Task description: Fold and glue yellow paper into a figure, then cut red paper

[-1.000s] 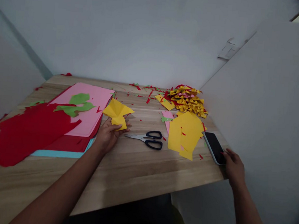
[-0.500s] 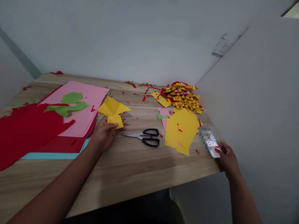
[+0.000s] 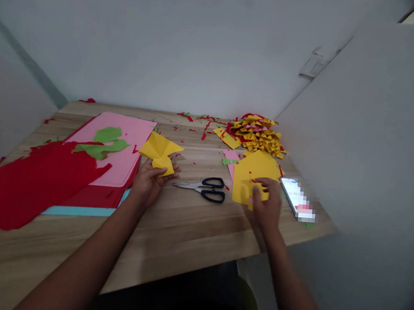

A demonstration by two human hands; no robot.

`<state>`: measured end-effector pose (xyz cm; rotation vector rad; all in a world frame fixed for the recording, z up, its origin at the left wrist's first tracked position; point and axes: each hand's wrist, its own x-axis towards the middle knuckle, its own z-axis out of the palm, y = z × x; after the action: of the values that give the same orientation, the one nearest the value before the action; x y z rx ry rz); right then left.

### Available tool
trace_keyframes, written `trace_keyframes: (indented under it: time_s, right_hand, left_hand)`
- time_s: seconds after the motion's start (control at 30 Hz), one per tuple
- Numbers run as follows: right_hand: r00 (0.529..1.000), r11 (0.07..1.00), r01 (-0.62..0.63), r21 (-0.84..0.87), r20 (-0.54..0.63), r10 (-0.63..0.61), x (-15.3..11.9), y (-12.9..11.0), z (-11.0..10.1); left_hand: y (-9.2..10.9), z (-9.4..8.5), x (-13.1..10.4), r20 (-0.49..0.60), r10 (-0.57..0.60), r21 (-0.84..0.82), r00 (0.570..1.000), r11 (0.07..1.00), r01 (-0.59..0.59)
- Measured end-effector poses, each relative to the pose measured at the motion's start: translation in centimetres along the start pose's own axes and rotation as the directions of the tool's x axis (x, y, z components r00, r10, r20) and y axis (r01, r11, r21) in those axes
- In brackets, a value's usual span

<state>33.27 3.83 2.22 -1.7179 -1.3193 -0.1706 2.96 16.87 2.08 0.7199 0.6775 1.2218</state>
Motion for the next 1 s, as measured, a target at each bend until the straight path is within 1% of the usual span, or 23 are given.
trace_keyframes:
  time_s: [0.03,0.07,0.1,0.17,0.23,0.27,0.33,0.43,0.5,0.63,0.73,0.87,1.0]
  right_hand:
    - [0.993,0.994,0.085,0.063,0.080,-0.090,-0.2,-2.0,1.4]
    - [0.978,0.981,0.134,0.139,0.138,-0.153,-0.3,-3.9,2.6]
    - [0.960,0.967,0.143,0.212,0.207,-0.188,-0.2,-5.5,3.8]
    - [0.916,0.940,0.094,0.327,0.342,-0.210,0.3,-8.2,6.1]
    - [0.861,0.929,0.020,0.370,0.466,-0.204,1.2,-10.1,8.2]
    - [0.837,0.919,-0.005,0.394,0.504,-0.212,1.6,-10.7,9.2]
    - [0.829,0.906,-0.022,0.423,0.514,-0.220,2.3,-11.6,11.0]
    - [0.826,0.905,0.049,0.423,0.492,-0.275,2.3,-12.0,12.8]
    - [0.814,0.903,0.074,0.424,0.497,-0.300,1.7,-11.9,13.2]
    - [0.798,0.884,0.001,0.467,0.533,-0.283,0.2,-11.4,13.0]
    - [0.796,0.878,-0.015,0.478,0.537,-0.279,-0.2,-11.2,12.7]
    - [0.797,0.873,0.010,0.488,0.523,-0.302,-0.1,-11.3,12.8]
    - [0.775,0.885,0.048,0.462,0.542,-0.325,-0.2,-11.6,12.7]
  left_hand:
    - [0.0,0.0,0.0,0.000,0.005,-0.002,1.000,1.000,-0.005]
    - [0.0,-0.1,0.0,-0.001,0.012,-0.007,1.000,1.000,-0.012]
    - [0.1,-0.1,0.1,-0.005,0.019,-0.013,1.000,1.000,-0.019]
    - [0.1,-0.1,0.0,-0.017,0.022,-0.021,1.000,1.000,-0.022]
    - [0.2,0.0,0.0,-0.031,0.014,-0.021,0.999,1.000,-0.014]
    - [0.2,0.1,-0.1,-0.034,0.007,-0.018,0.999,1.000,-0.008]
    - [0.3,0.2,-0.1,-0.037,0.007,-0.016,0.999,1.000,-0.007]
    - [0.5,0.4,-0.1,-0.044,0.020,-0.025,0.999,0.999,-0.021]
    - [0.6,0.5,-0.1,-0.057,0.021,-0.034,0.998,0.999,-0.023]
    - [0.5,0.5,-0.1,-0.075,0.001,-0.019,0.997,1.000,-0.003]
    - [0.4,0.5,-0.2,-0.072,-0.027,-0.017,0.997,1.000,0.026]
    - [0.4,0.6,-0.2,-0.071,-0.049,-0.037,0.996,0.998,0.047]
    - [0.6,0.8,-0.4,-0.063,-0.041,-0.031,0.997,0.999,0.039]
